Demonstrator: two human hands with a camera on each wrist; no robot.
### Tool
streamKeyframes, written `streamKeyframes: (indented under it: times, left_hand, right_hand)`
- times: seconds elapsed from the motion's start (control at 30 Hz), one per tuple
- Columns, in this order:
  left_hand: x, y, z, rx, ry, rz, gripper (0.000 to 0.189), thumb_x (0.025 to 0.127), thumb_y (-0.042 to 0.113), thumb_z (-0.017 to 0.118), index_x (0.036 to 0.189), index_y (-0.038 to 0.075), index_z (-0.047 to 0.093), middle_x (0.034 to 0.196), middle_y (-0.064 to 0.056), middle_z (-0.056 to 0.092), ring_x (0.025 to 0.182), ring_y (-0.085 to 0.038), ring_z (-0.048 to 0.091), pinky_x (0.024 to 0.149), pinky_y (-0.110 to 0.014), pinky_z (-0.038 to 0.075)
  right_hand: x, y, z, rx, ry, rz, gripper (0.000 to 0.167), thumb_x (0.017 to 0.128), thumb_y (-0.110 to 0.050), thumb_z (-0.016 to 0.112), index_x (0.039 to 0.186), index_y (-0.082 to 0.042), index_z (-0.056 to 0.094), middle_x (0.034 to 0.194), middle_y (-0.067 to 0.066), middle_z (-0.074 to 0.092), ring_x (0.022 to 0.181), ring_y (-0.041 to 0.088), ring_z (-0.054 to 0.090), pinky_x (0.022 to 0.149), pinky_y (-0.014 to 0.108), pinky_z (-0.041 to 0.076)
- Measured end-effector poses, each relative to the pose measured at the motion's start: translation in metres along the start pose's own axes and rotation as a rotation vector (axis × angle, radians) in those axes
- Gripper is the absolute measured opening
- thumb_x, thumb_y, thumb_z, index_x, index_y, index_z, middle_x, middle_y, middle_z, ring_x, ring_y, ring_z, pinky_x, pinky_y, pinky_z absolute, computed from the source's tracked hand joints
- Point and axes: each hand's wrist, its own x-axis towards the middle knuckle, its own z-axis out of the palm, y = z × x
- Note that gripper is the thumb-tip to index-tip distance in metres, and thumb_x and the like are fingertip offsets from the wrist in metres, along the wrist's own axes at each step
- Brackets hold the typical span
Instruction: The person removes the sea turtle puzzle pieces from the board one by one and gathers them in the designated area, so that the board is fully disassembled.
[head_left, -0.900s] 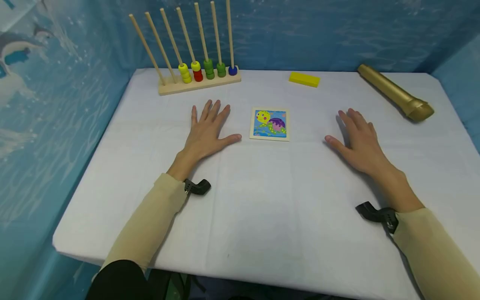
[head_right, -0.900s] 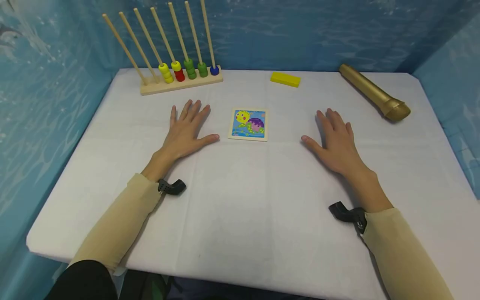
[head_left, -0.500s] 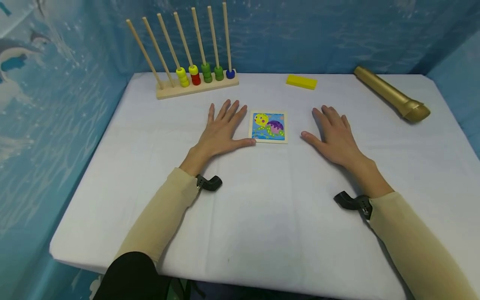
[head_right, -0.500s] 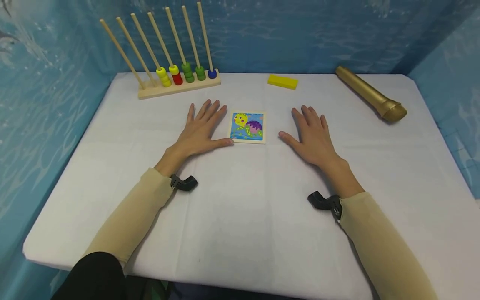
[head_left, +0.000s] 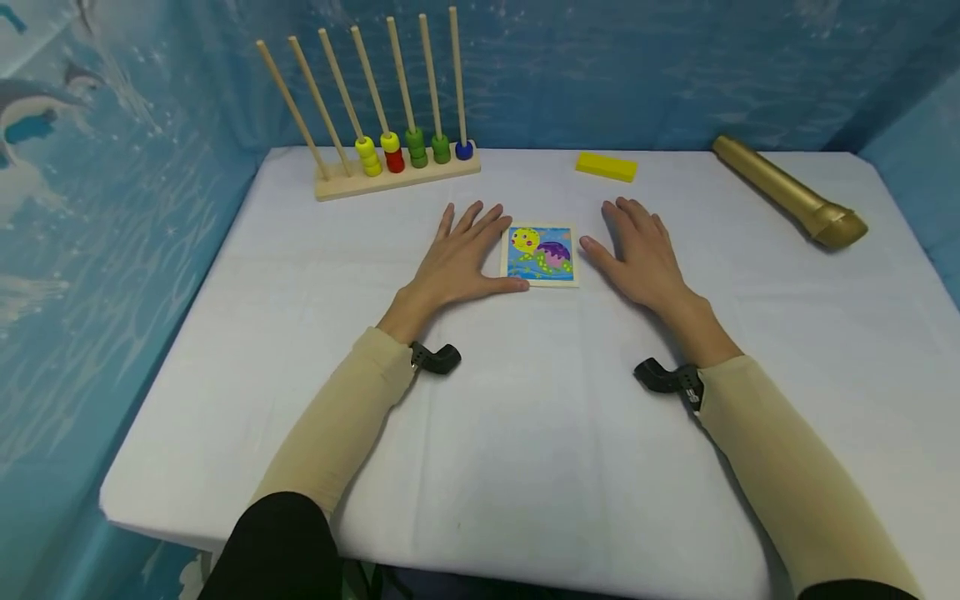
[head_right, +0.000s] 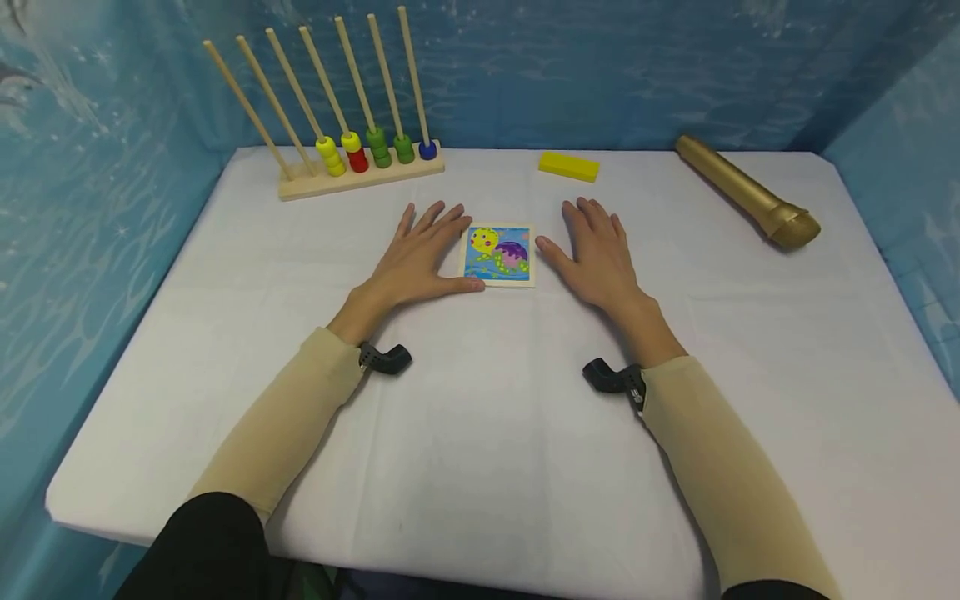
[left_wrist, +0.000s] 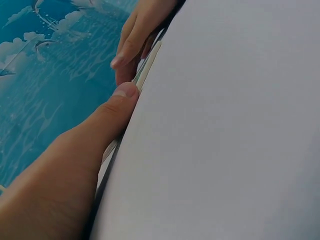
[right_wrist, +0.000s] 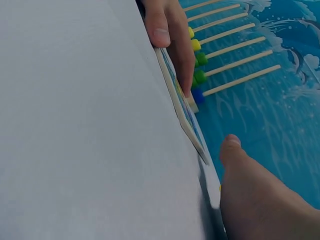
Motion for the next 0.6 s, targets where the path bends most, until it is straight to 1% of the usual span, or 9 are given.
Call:
streamKeyframes:
  times: [0.1,0.23,0.3,0.4,0.47,0.53,0.6]
  left_hand:
    - [0.003,0.002,0.000,-0.015,0.011,-0.018,0.113,0.081,0.091,0.056,0.169,0.025,0.027,0.177,0.005,0.018,0.166,-0.020,0.004,0.131,-0.050,-0.015]
    - [0.004,0.004,0.000,-0.025,0.011,-0.028,0.112,0.082,0.089,0.056,0.169,0.023,0.028,0.177,0.004,0.020,0.166,-0.021,0.006,0.132,-0.052,-0.012]
    - [0.006,0.005,0.000,-0.026,0.005,-0.029,0.112,0.082,0.089,0.055,0.169,0.024,0.028,0.177,0.004,0.018,0.166,-0.021,0.005,0.132,-0.052,-0.012]
    - [0.011,0.005,0.000,-0.021,-0.001,-0.028,0.113,0.082,0.091,0.054,0.169,0.025,0.026,0.177,0.006,0.016,0.166,-0.020,0.003,0.131,-0.050,-0.014]
    - [0.014,0.005,-0.001,-0.011,0.002,-0.025,0.113,0.082,0.091,0.054,0.169,0.025,0.026,0.177,0.006,0.016,0.166,-0.020,0.003,0.131,-0.051,-0.014]
    - [0.015,0.005,-0.001,-0.008,0.003,-0.024,0.112,0.083,0.090,0.055,0.169,0.024,0.026,0.177,0.005,0.017,0.166,-0.021,0.003,0.131,-0.051,-0.013]
    - [0.016,0.004,-0.002,-0.004,-0.003,-0.023,0.112,0.083,0.090,0.055,0.169,0.025,0.026,0.177,0.005,0.017,0.166,-0.021,0.004,0.131,-0.052,-0.013]
  right_hand:
    - [0.010,-0.006,0.005,0.053,0.025,0.007,0.077,0.107,-0.056,0.047,0.165,-0.007,0.033,0.172,0.020,0.027,0.162,0.037,0.018,0.133,0.057,0.006]
    - [0.021,-0.016,0.015,0.157,0.078,-0.015,0.061,0.111,-0.040,0.047,0.162,-0.008,0.039,0.168,0.018,0.038,0.159,0.035,0.029,0.132,0.054,0.017]
    - [0.027,-0.021,0.019,0.214,0.107,-0.037,0.054,0.112,-0.033,0.049,0.159,-0.007,0.044,0.164,0.017,0.044,0.156,0.034,0.035,0.131,0.052,0.022]
    - [0.035,-0.029,0.023,0.263,0.136,-0.058,0.046,0.112,-0.024,0.049,0.154,-0.006,0.050,0.157,0.016,0.052,0.152,0.032,0.042,0.130,0.047,0.027]
    - [0.041,-0.033,0.024,0.277,0.150,-0.067,0.041,0.110,-0.018,0.050,0.150,-0.006,0.056,0.151,0.015,0.056,0.146,0.032,0.047,0.128,0.046,0.031]
    - [0.046,-0.037,0.025,0.281,0.162,-0.068,0.037,0.107,-0.009,0.051,0.142,-0.005,0.062,0.143,0.015,0.061,0.137,0.032,0.051,0.124,0.047,0.034]
    - [0.051,-0.042,0.026,0.286,0.176,-0.077,0.034,0.102,-0.002,0.052,0.132,-0.003,0.069,0.131,0.017,0.065,0.126,0.033,0.052,0.116,0.047,0.037]
